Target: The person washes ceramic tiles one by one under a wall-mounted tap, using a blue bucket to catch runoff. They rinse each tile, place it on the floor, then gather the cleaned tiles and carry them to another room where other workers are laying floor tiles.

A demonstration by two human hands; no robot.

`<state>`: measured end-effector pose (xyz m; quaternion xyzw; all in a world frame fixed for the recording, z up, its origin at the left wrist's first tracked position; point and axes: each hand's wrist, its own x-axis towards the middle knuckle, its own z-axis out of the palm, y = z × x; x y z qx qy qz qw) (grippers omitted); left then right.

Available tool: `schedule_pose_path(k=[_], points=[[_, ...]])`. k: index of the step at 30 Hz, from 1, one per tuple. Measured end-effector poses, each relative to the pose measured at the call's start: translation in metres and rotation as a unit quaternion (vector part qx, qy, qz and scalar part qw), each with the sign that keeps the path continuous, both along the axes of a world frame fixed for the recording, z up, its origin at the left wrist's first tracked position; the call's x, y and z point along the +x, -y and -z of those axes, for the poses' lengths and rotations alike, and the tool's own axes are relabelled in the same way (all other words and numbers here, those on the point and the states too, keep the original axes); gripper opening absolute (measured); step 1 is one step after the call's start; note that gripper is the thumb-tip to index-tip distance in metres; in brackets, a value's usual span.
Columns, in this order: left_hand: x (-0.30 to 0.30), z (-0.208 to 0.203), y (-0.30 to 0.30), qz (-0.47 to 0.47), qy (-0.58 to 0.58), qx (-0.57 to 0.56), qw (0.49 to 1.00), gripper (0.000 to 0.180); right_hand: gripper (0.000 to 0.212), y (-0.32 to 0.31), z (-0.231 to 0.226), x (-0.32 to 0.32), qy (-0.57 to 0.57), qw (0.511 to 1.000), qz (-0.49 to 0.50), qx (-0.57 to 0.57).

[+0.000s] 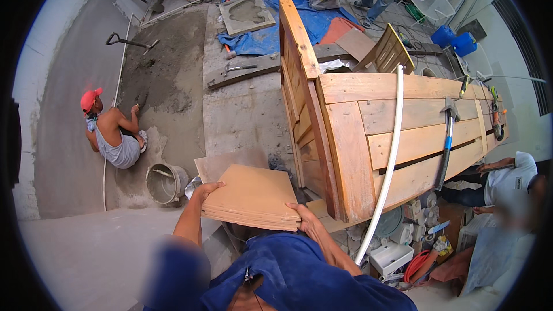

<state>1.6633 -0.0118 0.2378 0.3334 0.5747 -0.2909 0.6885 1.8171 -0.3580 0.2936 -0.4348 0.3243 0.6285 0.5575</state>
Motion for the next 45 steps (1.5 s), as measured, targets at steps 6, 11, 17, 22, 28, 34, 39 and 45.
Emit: schedule_pose_path(k=[6, 11, 17, 22, 28, 34, 39, 45], points=[[0.028, 0.004, -0.018, -0.013, 0.018, -0.025, 0.999, 0.049, 0.051, -0.02, -0.004, 0.02, -0.012, 1.0, 0.019, -0.001], [0.068, -0.032, -0.044, -0.025, -0.012, -0.057, 0.998, 0.045, 0.05, -0.053, -0.034, 0.04, -0.011, 0.999, 0.03, -0.009], [0.116, -0.065, -0.061, -0.052, -0.027, -0.069, 0.996, 0.042, 0.053, -0.075, -0.06, 0.064, -0.046, 0.996, 0.068, -0.027], [0.151, -0.07, -0.075, -0.021, -0.056, -0.101, 0.993, 0.045, 0.052, -0.087, -0.063, 0.077, -0.057, 0.993, 0.097, -0.04], [0.192, -0.081, -0.088, 0.012, -0.097, -0.061, 0.993, 0.045, 0.049, -0.093, -0.072, 0.101, -0.083, 0.99, 0.118, -0.011], [0.226, -0.092, -0.096, 0.053, -0.082, -0.056, 0.994, 0.046, 0.048, -0.1, -0.069, 0.119, -0.071, 0.99, 0.118, -0.023], [0.216, -0.075, -0.116, 0.029, -0.057, -0.073, 0.995, 0.046, 0.047, -0.108, -0.076, 0.135, -0.054, 0.994, 0.09, -0.004], [0.229, -0.081, -0.115, 0.07, -0.026, -0.045, 0.996, 0.046, 0.047, -0.103, -0.072, 0.143, -0.028, 0.995, 0.098, 0.024]])
